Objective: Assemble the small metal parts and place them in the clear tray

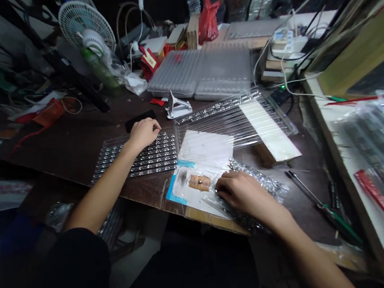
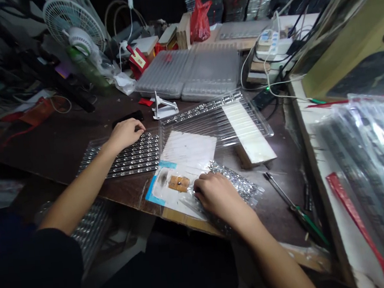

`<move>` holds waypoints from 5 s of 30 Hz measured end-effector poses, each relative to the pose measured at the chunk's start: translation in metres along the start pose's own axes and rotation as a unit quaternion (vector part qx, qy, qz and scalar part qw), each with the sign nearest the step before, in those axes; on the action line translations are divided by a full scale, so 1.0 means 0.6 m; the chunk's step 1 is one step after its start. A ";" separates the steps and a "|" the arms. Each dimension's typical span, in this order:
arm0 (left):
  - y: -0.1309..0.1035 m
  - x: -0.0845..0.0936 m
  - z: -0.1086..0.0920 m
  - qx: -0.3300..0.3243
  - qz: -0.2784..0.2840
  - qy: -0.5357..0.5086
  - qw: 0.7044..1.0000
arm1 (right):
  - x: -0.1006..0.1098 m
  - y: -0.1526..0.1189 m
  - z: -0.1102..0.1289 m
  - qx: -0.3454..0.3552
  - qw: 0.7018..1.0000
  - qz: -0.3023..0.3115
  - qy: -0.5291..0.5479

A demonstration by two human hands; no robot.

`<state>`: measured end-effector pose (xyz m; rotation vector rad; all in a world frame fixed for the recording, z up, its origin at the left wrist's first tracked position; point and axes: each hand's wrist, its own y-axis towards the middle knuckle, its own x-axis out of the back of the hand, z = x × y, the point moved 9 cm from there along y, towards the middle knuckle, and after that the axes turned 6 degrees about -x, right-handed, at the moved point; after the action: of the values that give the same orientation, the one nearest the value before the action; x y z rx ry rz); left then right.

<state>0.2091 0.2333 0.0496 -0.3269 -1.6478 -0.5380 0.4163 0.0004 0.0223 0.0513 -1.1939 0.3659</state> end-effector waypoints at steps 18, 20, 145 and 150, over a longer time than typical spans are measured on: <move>0.106 -0.034 -0.194 -0.074 -0.044 -0.054 0.995 | 0.017 0.005 -0.011 0.021 0.981 -0.044 0.187; 0.104 -0.033 -0.190 -0.079 -0.053 -0.072 0.993 | 0.017 0.006 -0.013 0.016 0.983 -0.045 0.176; -0.251 -0.033 -0.227 -0.034 -0.074 -0.266 0.961 | -0.022 0.024 0.060 0.058 0.994 -0.098 -0.006; -0.241 -0.007 -0.256 -0.055 -0.134 -0.326 0.934 | 0.006 0.019 -0.022 -0.081 0.991 -0.108 0.021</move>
<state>0.2671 0.0309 0.0354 -0.3910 -2.3327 -0.7840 0.4261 0.0151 0.0189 0.0314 -1.1601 0.0781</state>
